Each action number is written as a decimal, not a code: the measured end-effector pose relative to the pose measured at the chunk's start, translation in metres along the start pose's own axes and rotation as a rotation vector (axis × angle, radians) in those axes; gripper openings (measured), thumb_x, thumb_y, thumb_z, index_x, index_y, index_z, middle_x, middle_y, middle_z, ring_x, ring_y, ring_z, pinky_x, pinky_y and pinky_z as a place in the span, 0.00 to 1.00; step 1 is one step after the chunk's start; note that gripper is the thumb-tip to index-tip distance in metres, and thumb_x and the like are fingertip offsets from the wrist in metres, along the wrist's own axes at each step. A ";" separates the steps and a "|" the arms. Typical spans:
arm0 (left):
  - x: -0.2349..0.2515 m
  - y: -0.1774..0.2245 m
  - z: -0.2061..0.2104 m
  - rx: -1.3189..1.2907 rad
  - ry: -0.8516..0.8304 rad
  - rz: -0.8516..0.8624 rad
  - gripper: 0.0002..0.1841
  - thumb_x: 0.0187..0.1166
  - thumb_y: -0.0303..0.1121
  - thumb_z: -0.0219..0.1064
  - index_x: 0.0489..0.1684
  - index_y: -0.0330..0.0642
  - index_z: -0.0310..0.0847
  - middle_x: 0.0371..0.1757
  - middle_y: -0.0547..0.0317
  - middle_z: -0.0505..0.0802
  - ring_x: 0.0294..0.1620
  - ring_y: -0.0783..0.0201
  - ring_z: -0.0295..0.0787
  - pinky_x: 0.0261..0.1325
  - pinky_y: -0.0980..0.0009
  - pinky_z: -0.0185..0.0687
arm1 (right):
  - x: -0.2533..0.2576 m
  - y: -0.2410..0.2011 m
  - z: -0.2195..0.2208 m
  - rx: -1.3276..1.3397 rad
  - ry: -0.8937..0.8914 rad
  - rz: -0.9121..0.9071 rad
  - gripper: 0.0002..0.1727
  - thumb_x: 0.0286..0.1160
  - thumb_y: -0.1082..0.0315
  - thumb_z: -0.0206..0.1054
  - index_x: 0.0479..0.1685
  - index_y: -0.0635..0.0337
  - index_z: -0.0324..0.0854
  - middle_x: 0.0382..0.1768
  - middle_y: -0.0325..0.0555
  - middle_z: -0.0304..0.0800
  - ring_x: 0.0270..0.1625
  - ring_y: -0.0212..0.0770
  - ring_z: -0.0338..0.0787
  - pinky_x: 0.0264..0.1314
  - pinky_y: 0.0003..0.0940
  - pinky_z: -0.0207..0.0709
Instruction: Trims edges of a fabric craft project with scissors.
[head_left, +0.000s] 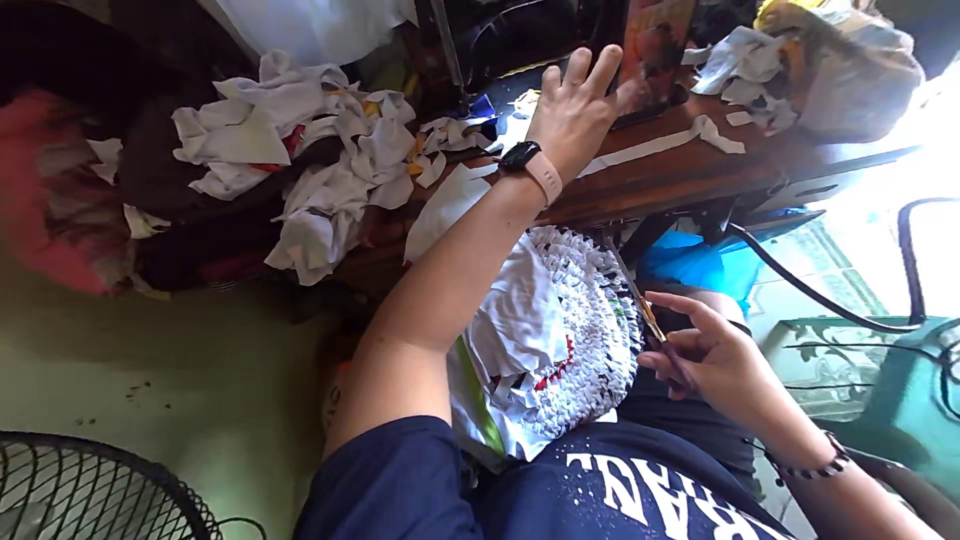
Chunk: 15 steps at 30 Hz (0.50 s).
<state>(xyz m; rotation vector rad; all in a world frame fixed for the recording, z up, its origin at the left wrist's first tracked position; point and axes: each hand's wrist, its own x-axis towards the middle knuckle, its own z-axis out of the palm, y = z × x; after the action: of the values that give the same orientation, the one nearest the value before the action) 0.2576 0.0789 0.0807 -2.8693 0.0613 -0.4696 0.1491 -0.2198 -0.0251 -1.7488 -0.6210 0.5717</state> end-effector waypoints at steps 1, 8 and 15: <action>-0.007 0.002 -0.006 -0.080 0.047 -0.021 0.34 0.80 0.25 0.62 0.87 0.70 0.70 0.84 0.48 0.75 0.83 0.39 0.67 0.70 0.43 0.69 | 0.000 -0.001 0.000 0.010 0.009 -0.019 0.41 0.60 0.59 0.82 0.80 0.49 0.72 0.24 0.32 0.92 0.18 0.28 0.88 0.15 0.25 0.83; -0.098 0.033 -0.034 -1.267 0.232 -0.319 0.28 0.85 0.38 0.60 0.83 0.36 0.65 0.63 0.45 0.86 0.56 0.57 0.87 0.53 0.63 0.87 | 0.014 -0.015 0.007 0.093 0.092 -0.235 0.36 0.66 0.58 0.82 0.76 0.41 0.70 0.28 0.27 0.92 0.23 0.25 0.89 0.21 0.21 0.85; -0.162 0.092 -0.029 -1.796 0.027 -0.424 0.40 0.86 0.39 0.64 0.95 0.50 0.41 0.56 0.53 0.92 0.42 0.66 0.91 0.45 0.66 0.89 | 0.049 -0.037 0.039 -0.310 0.106 -0.500 0.21 0.71 0.62 0.75 0.58 0.59 0.75 0.27 0.35 0.90 0.26 0.29 0.89 0.29 0.32 0.86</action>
<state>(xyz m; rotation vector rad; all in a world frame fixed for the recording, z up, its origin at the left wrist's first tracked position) 0.0940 -0.0038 0.0356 -4.6760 -0.2820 -0.7749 0.1553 -0.1517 -0.0018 -1.8004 -1.0713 0.0334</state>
